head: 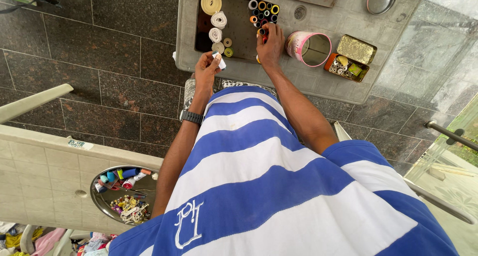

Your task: The person sorts and organizes various sewing items including thread spools, needles, and pins into containers and onto a metal tray.

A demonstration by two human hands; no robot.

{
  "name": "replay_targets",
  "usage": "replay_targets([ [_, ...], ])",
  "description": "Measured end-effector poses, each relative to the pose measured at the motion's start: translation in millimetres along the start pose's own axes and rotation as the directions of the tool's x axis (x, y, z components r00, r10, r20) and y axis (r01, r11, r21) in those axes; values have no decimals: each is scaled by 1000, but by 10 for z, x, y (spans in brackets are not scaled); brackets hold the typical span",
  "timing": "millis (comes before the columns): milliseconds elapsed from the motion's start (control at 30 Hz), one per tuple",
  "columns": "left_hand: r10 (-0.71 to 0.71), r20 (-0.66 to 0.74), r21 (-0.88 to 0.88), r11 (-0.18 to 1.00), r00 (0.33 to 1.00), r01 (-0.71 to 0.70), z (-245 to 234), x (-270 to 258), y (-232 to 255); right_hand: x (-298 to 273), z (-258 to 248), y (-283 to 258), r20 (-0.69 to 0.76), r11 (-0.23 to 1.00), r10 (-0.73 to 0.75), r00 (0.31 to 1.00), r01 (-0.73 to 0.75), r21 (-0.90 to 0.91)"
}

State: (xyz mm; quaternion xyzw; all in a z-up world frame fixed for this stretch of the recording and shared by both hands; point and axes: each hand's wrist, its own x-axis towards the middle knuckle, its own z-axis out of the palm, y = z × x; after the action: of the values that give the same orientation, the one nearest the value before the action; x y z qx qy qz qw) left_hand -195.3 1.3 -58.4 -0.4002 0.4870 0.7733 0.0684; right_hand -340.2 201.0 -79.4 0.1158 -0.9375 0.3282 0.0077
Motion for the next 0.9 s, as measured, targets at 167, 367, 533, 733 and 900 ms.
replay_targets([
  [167, 0, -13, 5, 1000, 1000, 0, -12, -35, 77, -7, 3, -16, -15, 999, 29, 999, -29, -22],
  [367, -35, -30, 40, 999, 999, 37, 12, -34, 98, 8, 8, 30, -16, 997, 37, 999, -38, -66],
  [533, -25, -13, 53, 998, 1000, 26, 2, -45, 89, -3, 41, 70, -10, 995, 37, 999, -37, -92],
  [733, -13, -8, 61, 998, 1000, 14, -3, -47, 78, 0, 77, 83, -1, 986, 33, 999, -32, -164],
  [900, -18, -5, 97, 995, 1000, 19, -8, -74, 112, 1, 61, 63, 23, 984, 27, 999, -22, -178],
])
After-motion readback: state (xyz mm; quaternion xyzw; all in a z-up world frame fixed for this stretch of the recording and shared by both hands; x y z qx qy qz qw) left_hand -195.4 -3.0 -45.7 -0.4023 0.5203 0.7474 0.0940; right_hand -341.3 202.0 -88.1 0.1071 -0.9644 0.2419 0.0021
